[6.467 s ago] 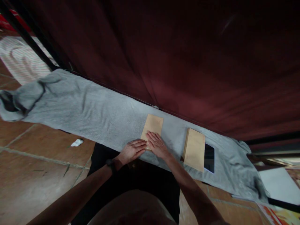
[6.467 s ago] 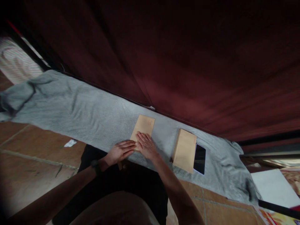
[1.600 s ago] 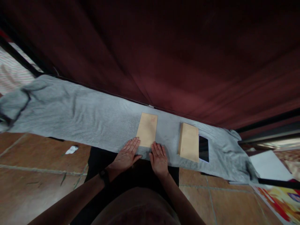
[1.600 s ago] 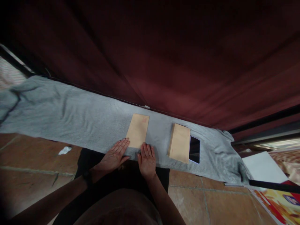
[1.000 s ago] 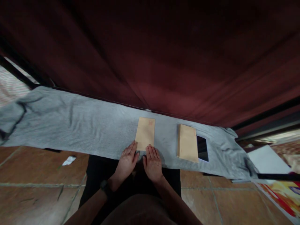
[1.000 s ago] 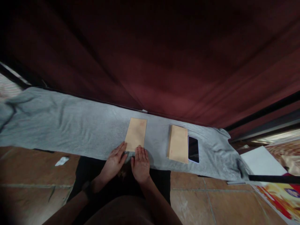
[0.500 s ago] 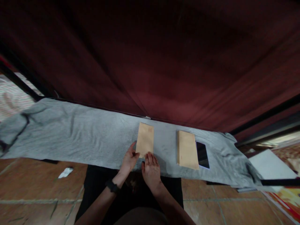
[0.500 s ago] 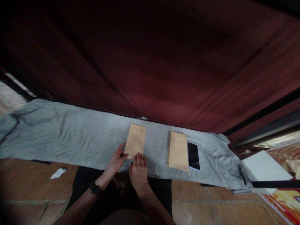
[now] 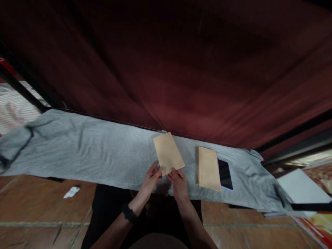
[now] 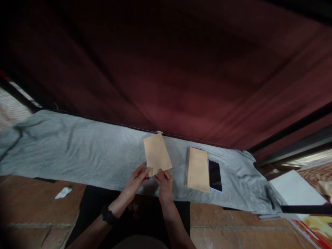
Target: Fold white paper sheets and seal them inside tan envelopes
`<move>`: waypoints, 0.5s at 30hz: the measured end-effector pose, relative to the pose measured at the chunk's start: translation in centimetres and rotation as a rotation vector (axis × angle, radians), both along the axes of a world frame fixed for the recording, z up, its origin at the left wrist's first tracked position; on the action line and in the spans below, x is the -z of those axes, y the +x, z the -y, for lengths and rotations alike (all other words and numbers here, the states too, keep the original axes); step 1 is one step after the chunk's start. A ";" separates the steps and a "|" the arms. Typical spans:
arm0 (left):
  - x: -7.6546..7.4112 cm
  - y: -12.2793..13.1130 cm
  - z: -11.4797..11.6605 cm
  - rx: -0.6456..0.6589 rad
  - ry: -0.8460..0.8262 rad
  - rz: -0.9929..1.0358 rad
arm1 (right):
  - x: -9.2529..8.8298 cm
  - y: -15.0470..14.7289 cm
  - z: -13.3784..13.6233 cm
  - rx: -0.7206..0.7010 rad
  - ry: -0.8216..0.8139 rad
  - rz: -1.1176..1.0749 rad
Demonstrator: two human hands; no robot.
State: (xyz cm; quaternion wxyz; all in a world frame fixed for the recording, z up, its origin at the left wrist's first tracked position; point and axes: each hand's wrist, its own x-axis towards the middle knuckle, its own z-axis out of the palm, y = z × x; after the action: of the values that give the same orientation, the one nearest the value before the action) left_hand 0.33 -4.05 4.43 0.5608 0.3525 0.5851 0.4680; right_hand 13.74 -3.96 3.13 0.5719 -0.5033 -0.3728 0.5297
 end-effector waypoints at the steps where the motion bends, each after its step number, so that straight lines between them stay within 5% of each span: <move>1: 0.3 0.0 0.2 0.040 -0.027 0.055 | 0.4 -0.4 0.3 -0.002 -0.023 -0.106; 7: 1.0 -0.5 0.2 0.039 -0.046 0.088 | 1.6 -1.8 1.5 -0.023 -0.100 -0.225; 10: 1.2 -1.2 -0.3 0.053 -0.062 0.053 | 1.6 -1.3 1.8 -0.144 -0.147 -0.227; 15: 2.0 -2.6 -0.1 0.096 -0.053 -0.061 | 2.0 0.7 3.0 -0.213 -0.163 0.108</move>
State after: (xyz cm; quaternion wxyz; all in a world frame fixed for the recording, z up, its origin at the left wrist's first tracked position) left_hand -2.29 -3.94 2.41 0.5738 0.3792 0.5963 0.4138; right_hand 14.40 -7.00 1.08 0.4488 -0.5335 -0.4101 0.5880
